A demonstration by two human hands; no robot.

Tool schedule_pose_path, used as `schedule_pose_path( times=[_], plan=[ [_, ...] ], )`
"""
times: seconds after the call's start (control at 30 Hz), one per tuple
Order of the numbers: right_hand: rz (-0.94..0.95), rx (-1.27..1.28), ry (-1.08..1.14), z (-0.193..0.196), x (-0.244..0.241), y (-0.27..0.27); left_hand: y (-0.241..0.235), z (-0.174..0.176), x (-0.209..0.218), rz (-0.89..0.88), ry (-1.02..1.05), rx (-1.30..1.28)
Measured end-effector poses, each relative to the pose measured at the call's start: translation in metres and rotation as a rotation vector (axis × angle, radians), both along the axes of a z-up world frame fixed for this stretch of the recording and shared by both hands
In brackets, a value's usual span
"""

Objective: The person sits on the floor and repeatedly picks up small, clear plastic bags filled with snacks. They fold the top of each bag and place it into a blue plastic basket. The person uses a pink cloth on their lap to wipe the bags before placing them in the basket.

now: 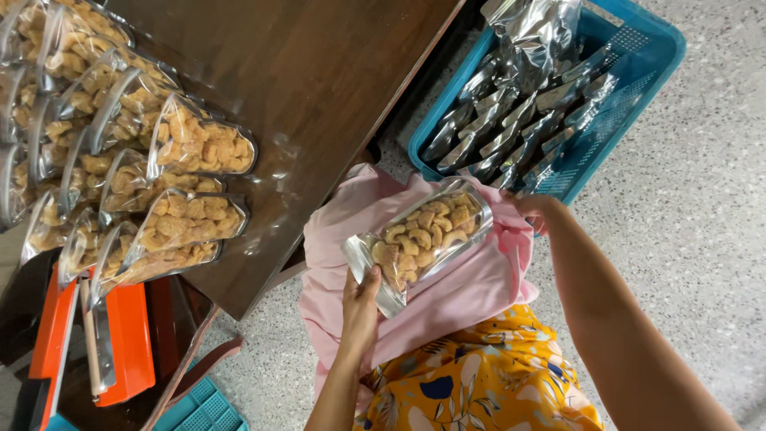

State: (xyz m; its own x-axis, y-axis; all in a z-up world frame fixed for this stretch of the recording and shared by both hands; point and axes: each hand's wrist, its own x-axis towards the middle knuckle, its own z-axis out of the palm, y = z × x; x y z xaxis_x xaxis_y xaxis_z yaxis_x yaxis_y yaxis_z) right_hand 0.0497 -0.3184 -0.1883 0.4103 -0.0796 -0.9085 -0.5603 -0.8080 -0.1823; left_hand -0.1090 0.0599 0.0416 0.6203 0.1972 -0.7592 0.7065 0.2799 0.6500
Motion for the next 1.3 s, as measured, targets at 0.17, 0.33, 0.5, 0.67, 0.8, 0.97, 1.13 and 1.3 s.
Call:
schedule_pose_path(
  times=[0.17, 0.33, 0.5, 0.67, 0.8, 0.97, 1.13, 1.3],
  plan=[
    [-0.181, 0.188, -0.162, 0.005, -0.004, -0.006, 0.003, -0.012, -0.004, -0.174, -0.145, 0.18],
    [-0.496, 0.441, -0.348, 0.053, -0.001, -0.031, 0.009, -0.019, -0.002, -0.054, -0.122, -0.002],
    [-0.691, 0.615, -0.498, 0.092, -0.008, -0.042, 0.011, -0.031, -0.003, 0.015, -0.211, -0.082],
    [-0.788, 0.752, -0.628, 0.121, -0.026, -0.042, 0.012, -0.029, -0.001, -0.013, -0.278, -0.092],
    [-0.776, 0.844, -0.739, 0.151, -0.044, -0.036, 0.015, -0.033, 0.004, -0.022, -0.328, -0.052],
    [-0.591, 0.905, -0.874, 0.187, -0.073, -0.003, 0.02, -0.053, -0.004, -0.129, -0.384, 0.126],
    [-0.053, 0.876, -1.144, 0.209, -0.095, 0.071, 0.014, -0.034, -0.009, -0.256, -0.308, 0.291],
    [0.453, 0.822, -1.479, 0.218, -0.126, 0.167, -0.005, -0.017, -0.01, -0.191, -0.187, 0.229]
  ],
)
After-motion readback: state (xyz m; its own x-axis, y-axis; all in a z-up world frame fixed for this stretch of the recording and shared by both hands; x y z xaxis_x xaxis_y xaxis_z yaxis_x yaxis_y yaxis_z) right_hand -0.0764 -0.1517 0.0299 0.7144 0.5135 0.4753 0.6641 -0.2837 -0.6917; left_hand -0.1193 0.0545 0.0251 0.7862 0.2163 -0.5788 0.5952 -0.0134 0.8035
